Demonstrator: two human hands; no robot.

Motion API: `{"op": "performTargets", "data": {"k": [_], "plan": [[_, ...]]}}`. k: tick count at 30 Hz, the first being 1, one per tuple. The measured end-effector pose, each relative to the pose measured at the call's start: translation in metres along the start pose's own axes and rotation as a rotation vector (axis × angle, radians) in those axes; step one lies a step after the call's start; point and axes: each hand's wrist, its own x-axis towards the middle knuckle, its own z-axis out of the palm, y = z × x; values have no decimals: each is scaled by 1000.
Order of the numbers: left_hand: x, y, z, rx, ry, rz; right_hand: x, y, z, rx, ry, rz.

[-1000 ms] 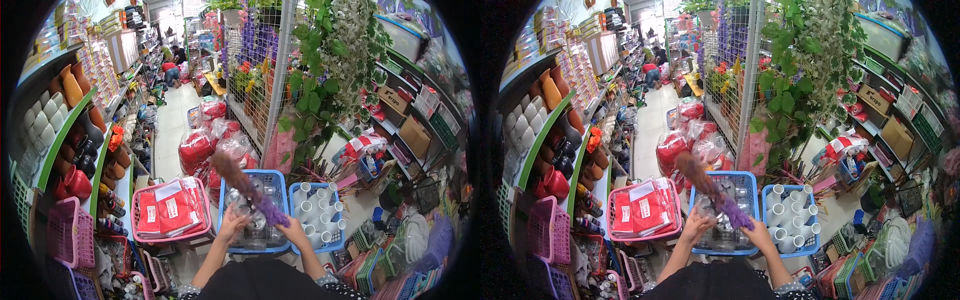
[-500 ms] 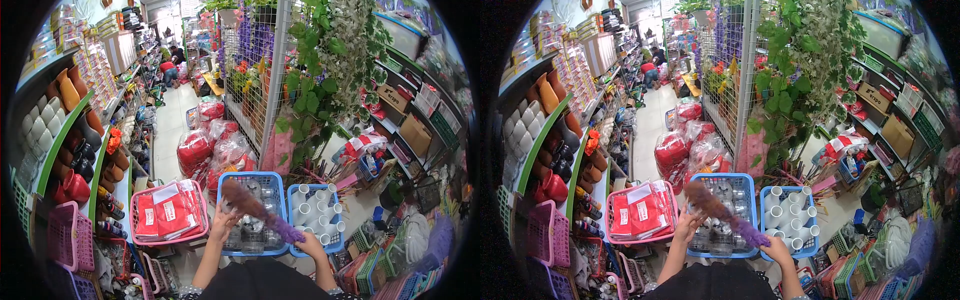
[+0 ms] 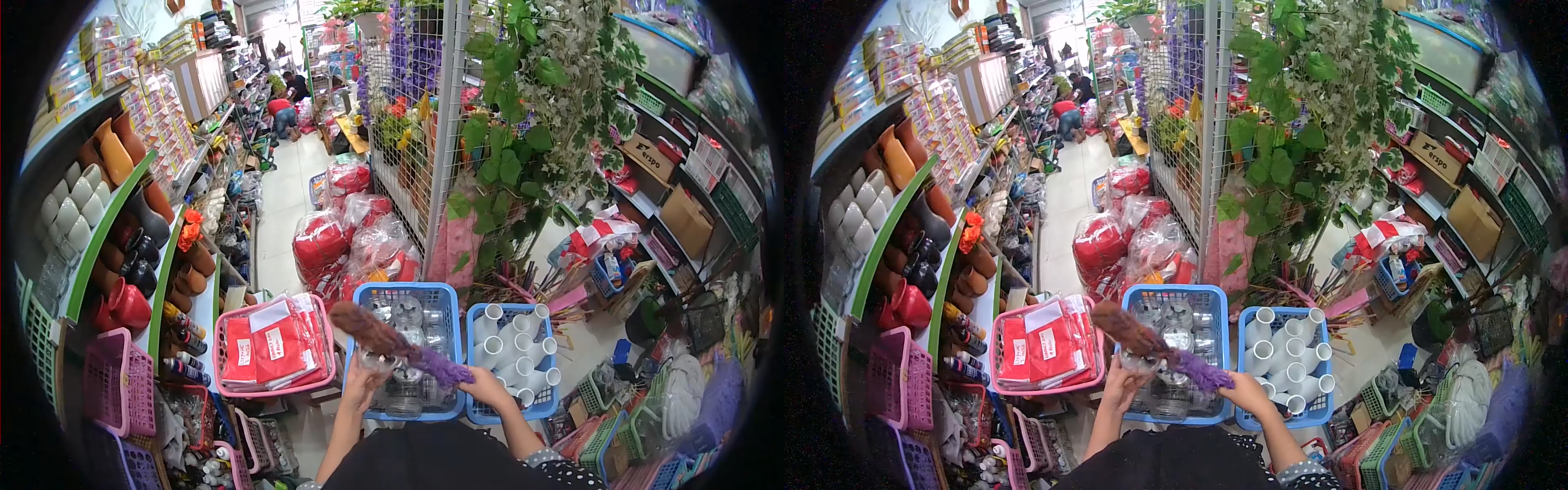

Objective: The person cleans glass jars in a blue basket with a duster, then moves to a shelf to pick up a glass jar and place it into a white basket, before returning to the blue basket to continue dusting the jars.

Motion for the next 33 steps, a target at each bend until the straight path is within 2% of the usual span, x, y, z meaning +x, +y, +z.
{"op": "performTargets", "data": {"k": [1,3,6,11,13,17,20,23,25,26,28,29,30,32,33], "plan": [[-6,0,1,-21,17,-11,5,0,0,-1,-7,1],[-16,-3,-1,-50,45,-9,21,-5,2,-145,132,92],[-28,-10,-2,-98,81,4,48,0,12,-258,170,89],[-34,-19,2,-91,123,29,85,8,34,-255,87,82],[-34,-25,1,-119,112,27,100,27,51,-267,146,-63],[-37,-30,6,-141,110,22,108,41,60,-267,118,-62],[-41,-35,7,-152,95,30,101,41,58,-396,148,-90],[-44,-35,14,-93,110,44,93,23,51,-435,190,-135],[-45,-35,12,-122,106,47,86,2,46,-546,343,-270],[-46,-33,12,-149,97,48,84,-10,44,-546,335,-284],[-52,-24,17,-129,86,83,79,-46,39,-300,230,-412],[-56,-18,21,-107,68,105,74,-67,36,-174,89,-432],[-61,-12,23,-110,87,135,68,-87,35,-176,66,-459],[-74,3,26,-164,91,164,60,-121,42,44,-171,-609],[-83,12,26,-141,99,201,59,-132,49,62,-231,-662]]}}
